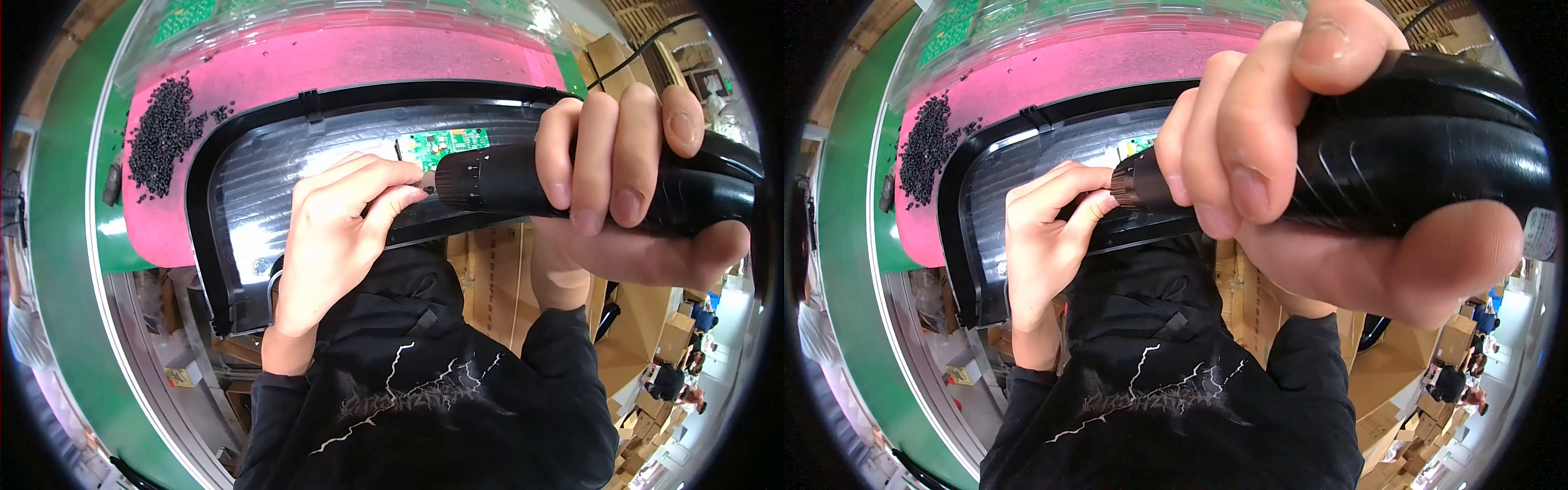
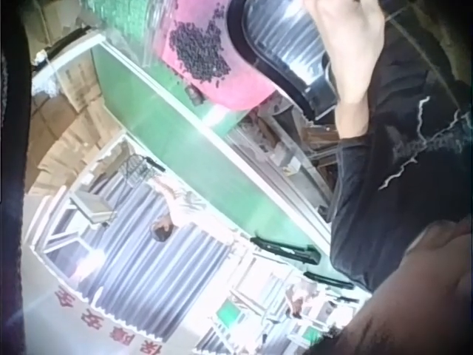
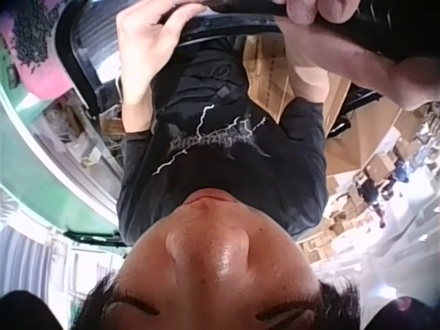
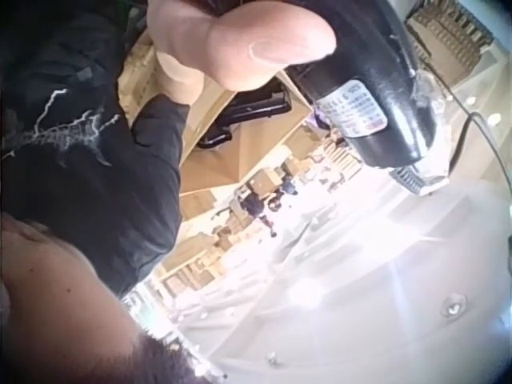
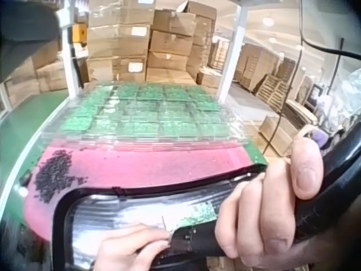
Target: Install circuit boards into plastic housings using an electric screwdriver.
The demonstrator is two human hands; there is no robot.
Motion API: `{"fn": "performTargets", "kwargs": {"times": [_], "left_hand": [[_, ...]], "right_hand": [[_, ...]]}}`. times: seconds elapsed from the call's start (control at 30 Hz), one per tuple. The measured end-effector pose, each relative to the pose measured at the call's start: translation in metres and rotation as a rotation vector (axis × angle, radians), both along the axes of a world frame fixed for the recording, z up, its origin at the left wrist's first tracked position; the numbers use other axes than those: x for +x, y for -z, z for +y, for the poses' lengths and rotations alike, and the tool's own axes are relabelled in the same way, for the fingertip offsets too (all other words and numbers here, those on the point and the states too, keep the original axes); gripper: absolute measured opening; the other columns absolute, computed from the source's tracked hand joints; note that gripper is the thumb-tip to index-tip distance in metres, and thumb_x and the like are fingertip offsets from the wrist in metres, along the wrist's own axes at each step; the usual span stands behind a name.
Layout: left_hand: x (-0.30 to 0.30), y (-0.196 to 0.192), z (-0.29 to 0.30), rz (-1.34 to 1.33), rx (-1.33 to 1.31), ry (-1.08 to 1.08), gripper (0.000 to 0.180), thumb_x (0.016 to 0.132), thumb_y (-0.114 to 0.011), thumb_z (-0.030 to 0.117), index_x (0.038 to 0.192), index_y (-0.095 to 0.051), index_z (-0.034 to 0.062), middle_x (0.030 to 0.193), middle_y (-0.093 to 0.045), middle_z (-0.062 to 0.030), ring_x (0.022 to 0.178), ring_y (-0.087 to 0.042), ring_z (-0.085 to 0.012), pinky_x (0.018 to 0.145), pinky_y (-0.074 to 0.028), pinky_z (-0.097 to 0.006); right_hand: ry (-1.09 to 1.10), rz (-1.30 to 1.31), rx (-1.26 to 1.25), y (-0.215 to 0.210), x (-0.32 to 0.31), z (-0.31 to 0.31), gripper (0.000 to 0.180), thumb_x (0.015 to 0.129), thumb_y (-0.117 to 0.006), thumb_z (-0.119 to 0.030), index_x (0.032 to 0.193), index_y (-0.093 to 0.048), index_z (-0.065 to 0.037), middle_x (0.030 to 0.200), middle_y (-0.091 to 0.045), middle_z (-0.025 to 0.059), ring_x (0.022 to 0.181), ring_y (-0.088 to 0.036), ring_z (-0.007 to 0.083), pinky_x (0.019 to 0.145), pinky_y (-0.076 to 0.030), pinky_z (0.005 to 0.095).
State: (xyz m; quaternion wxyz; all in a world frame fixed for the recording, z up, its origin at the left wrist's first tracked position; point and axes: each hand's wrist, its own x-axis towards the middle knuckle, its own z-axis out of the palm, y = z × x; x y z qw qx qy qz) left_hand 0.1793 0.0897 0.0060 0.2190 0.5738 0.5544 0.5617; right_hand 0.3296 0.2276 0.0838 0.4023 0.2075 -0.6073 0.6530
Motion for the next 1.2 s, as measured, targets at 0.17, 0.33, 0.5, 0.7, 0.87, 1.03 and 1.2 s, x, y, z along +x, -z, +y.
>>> {"fn": "performTargets", "kwargs": {"times": [0.17, 0.33, 0.5, 0.7, 0.87, 1.03, 1.2], "left_hand": [[0.001, -0.002, -0.001, 0.031, -0.003, -0.017, 0.012, 0.079, -0.074, -0.001, 0.090, -0.070, -0.0019, 0.081, -0.070, -0.0123, 0.071, -0.067, -0.0243, 0.064, -0.052, -0.032], [0.004, 0.009, 0.001, 0.171, 0.009, -0.254, 0.017, 0.082, -0.072, -0.002, 0.099, -0.071, -0.0029, 0.080, -0.070, -0.0143, 0.070, -0.067, -0.0197, 0.067, -0.051, -0.029], [0.006, 0.009, 0.002, 0.212, -0.201, -0.243, 0.019, 0.084, -0.071, 0.002, 0.103, -0.069, -0.0030, 0.084, -0.070, -0.0183, 0.071, -0.068, -0.0249, 0.068, -0.052, -0.032], [0.001, 0.014, 0.003, 0.287, -0.116, -0.173, 0.016, 0.085, -0.069, 0.003, 0.101, -0.069, -0.0029, 0.088, -0.070, -0.0194, 0.077, -0.070, -0.0329, 0.072, -0.053, -0.037], [0.005, 0.012, 0.002, 0.170, -0.144, -0.160, 0.013, 0.085, -0.066, 0.003, 0.096, -0.064, -0.0034, 0.080, -0.065, -0.0189, 0.080, -0.064, -0.0361, 0.075, -0.049, -0.043], [0.005, 0.010, 0.001, 0.150, -0.133, -0.159, 0.015, 0.090, -0.064, 0.006, 0.079, -0.055, -0.0003, 0.066, -0.059, -0.0156, 0.064, -0.060, -0.0347, 0.065, -0.047, -0.043], [0.004, 0.005, 0.001, 0.181, -0.241, -0.174, 0.011, 0.093, -0.061, 0.006, 0.087, -0.063, -0.0030, 0.068, -0.062, -0.0146, 0.062, -0.064, -0.0287, 0.061, -0.048, -0.038]], "right_hand": [[0.070, -0.061, 0.022, -0.001, -0.001, -0.002, 0.062, 0.085, -0.063, -0.062, 0.114, -0.052, -0.009, 0.074, -0.054, -0.0033, 0.057, -0.052, 0.0089, 0.057, -0.045, 0.0274], [0.091, -0.100, 0.102, 0.003, -0.013, 0.008, 0.069, 0.088, -0.053, -0.069, 0.120, -0.052, -0.008, 0.076, -0.054, -0.0020, 0.060, -0.050, 0.0103, 0.059, -0.041, 0.0291], [0.561, -0.317, -0.236, 0.007, -0.026, -0.022, 0.057, 0.087, -0.065, -0.057, 0.102, -0.050, -0.004, 0.062, -0.052, 0.0063, 0.048, -0.049, 0.0170, 0.054, -0.044, 0.0316], [0.490, -0.327, -0.187, 0.019, -0.024, -0.002, 0.057, 0.089, -0.058, -0.059, 0.104, -0.051, -0.005, 0.065, -0.051, 0.0030, 0.051, -0.047, 0.0139, 0.055, -0.042, 0.0303], [0.413, -0.297, -0.133, 0.028, -0.037, 0.011, 0.049, 0.093, -0.050, -0.054, 0.102, -0.052, -0.006, 0.066, -0.049, 0.0000, 0.050, -0.043, 0.0110, 0.055, -0.039, 0.0286], [0.397, -0.361, -0.108, 0.028, -0.040, 0.014, 0.050, 0.093, -0.052, -0.053, 0.102, -0.051, -0.004, 0.066, -0.050, 0.0002, 0.050, -0.043, 0.0097, 0.054, -0.039, 0.0278], [0.452, -0.360, -0.108, 0.026, -0.042, 0.002, 0.051, 0.093, -0.052, -0.054, 0.102, -0.051, -0.003, 0.067, -0.049, 0.0003, 0.052, -0.044, 0.0102, 0.057, -0.040, 0.0277]]}}
